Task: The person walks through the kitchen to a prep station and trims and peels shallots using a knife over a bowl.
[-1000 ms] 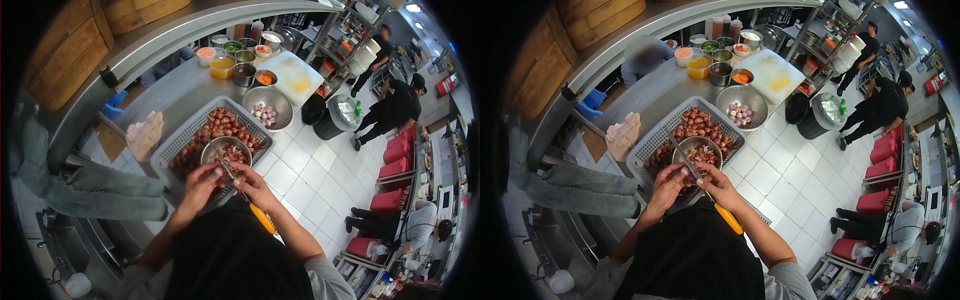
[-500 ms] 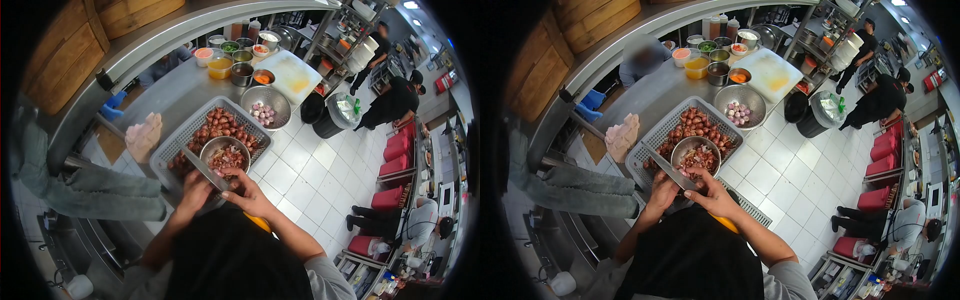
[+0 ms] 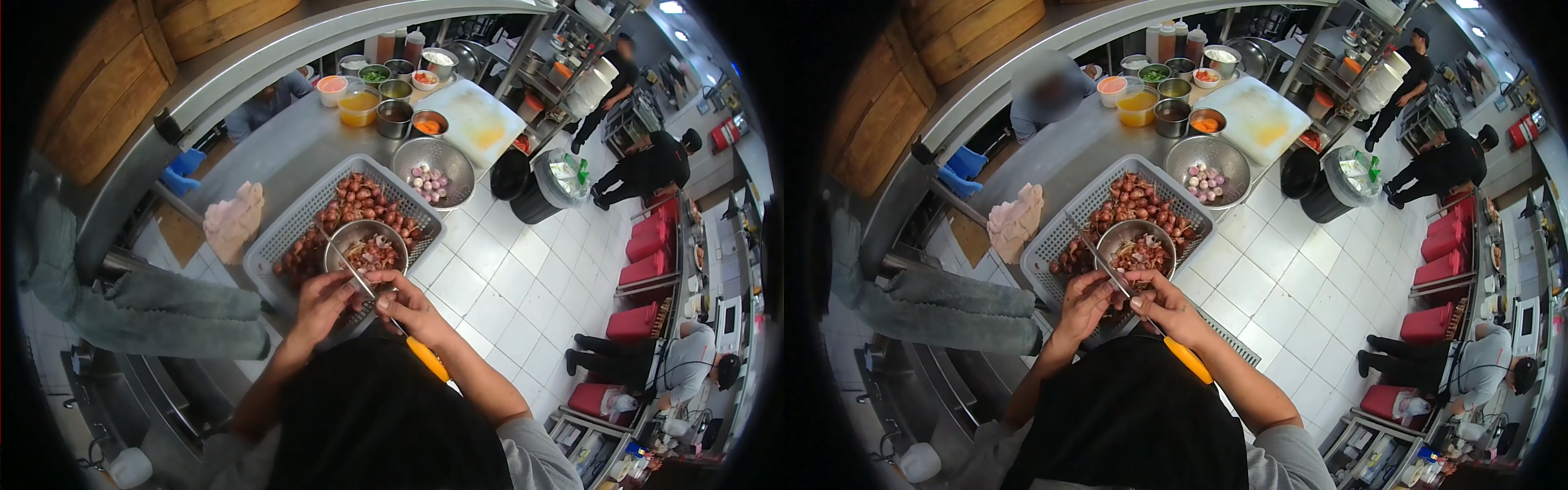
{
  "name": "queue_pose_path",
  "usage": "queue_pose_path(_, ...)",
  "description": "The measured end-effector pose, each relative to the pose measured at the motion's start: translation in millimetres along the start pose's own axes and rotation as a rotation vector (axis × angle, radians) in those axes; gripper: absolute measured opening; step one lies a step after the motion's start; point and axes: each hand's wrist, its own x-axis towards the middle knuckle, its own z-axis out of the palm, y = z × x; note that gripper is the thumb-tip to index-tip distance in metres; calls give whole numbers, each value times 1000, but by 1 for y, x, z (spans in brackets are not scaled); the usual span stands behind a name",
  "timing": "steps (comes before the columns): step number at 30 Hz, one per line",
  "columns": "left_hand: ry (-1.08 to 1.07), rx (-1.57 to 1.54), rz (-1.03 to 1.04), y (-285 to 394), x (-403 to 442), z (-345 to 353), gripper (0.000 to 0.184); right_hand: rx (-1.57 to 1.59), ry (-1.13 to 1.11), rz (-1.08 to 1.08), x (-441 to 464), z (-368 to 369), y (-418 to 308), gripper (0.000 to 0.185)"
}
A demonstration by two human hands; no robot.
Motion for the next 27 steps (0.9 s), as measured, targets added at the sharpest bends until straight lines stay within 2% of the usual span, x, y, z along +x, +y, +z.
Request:
queue_pose_path(4,-1,46,-2,6,1,5,29,-169,30,-54,-1,5,4,54)
queue_pose_path(10,-73,156,8,10,3,-4,29,-206,23,-77,0,1,3,51)
queue_pose_path(16,-108,128,-16,14,3,-3,31,-42,8,26,-2,-3,-1,50)
queue_pose_path(20,-61,80,-32,16,4,2,32,-44,-23,31,0,-7,5,51)
queue_pose_path(27,-90,1,-5,10,7,-4,27,126,-1,91,3,-14,8,49)
